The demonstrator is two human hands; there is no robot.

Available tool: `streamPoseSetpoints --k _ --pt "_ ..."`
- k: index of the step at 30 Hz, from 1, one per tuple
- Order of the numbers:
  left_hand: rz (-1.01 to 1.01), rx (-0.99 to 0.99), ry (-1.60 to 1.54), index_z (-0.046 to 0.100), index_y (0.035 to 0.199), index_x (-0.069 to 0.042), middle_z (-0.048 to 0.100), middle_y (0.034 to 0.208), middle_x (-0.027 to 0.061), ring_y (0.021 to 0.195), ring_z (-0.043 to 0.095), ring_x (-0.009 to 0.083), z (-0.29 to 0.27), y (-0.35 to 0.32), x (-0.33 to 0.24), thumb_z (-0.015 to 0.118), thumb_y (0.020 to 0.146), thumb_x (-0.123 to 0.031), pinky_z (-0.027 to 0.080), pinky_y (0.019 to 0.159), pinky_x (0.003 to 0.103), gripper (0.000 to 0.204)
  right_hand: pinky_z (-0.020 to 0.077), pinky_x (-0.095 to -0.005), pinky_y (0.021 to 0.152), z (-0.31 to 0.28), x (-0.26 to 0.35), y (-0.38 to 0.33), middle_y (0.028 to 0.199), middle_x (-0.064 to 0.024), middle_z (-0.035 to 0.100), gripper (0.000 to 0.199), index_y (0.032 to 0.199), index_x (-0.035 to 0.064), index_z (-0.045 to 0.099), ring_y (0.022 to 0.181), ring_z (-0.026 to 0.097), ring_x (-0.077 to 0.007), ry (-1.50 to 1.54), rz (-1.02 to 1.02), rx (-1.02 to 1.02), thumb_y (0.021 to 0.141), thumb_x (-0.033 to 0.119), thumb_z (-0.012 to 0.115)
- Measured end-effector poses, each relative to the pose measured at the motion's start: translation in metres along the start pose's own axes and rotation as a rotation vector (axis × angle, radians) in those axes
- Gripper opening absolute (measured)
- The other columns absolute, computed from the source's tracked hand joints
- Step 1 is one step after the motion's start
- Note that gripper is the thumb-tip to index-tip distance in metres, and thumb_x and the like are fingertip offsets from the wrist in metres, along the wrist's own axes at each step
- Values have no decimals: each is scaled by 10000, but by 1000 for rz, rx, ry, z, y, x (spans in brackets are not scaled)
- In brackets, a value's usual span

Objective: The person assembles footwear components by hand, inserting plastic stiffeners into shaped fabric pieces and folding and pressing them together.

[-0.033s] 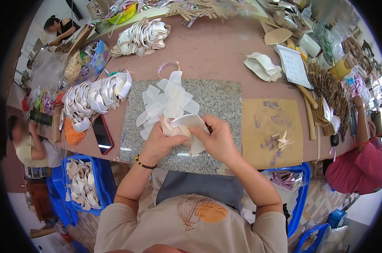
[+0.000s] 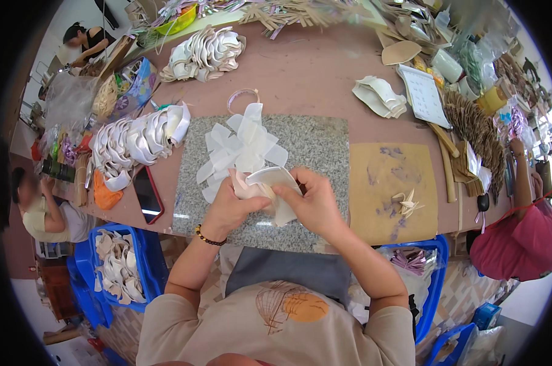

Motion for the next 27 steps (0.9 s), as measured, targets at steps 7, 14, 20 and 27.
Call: streamPoseSetpoints --k 7,14,20,27 --pt "677 -134 520 419 623 -30 604 844 117 667 566 161 13 -18 -76 708 669 16 451 588 250 297 456 -317 656 11 65 -40 834 -109 610 269 878 17 604 753 582 -274 -532 -901 -214 623 -58 643" --pt "1195 -143 899 448 678 -50 581 854 97 715 547 256 19 -51 -101 650 608 -32 441 598 349 215 461 -343 804 12 -24 -18 1035 -78 607 252 1091 15 535 891 584 -186 639 189 -25 842 33 568" --pt "1303 -156 1183 512 803 -72 565 906 79 787 546 243 36 -61 -85 667 607 -52 429 736 354 250 458 -331 898 31 6 -20 1082 -86 605 303 1147 -4 516 1014 584 -168 1068 252 232 858 60 581" --pt "-309 246 -424 527 1050 -4 579 943 49 843 561 91 14 -12 -2 632 840 -110 460 729 225 257 448 -328 904 23 -2 -21 1101 -91 601 338 1140 -9 523 1022 578 -170 917 210 243 814 -4 609"
Point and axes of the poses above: each hand's wrist, its own y-axis towards the middle knuckle, its own z-axis out of the palm, x = y × z, the point moved 10 cm from there along y, towards the middle knuckle
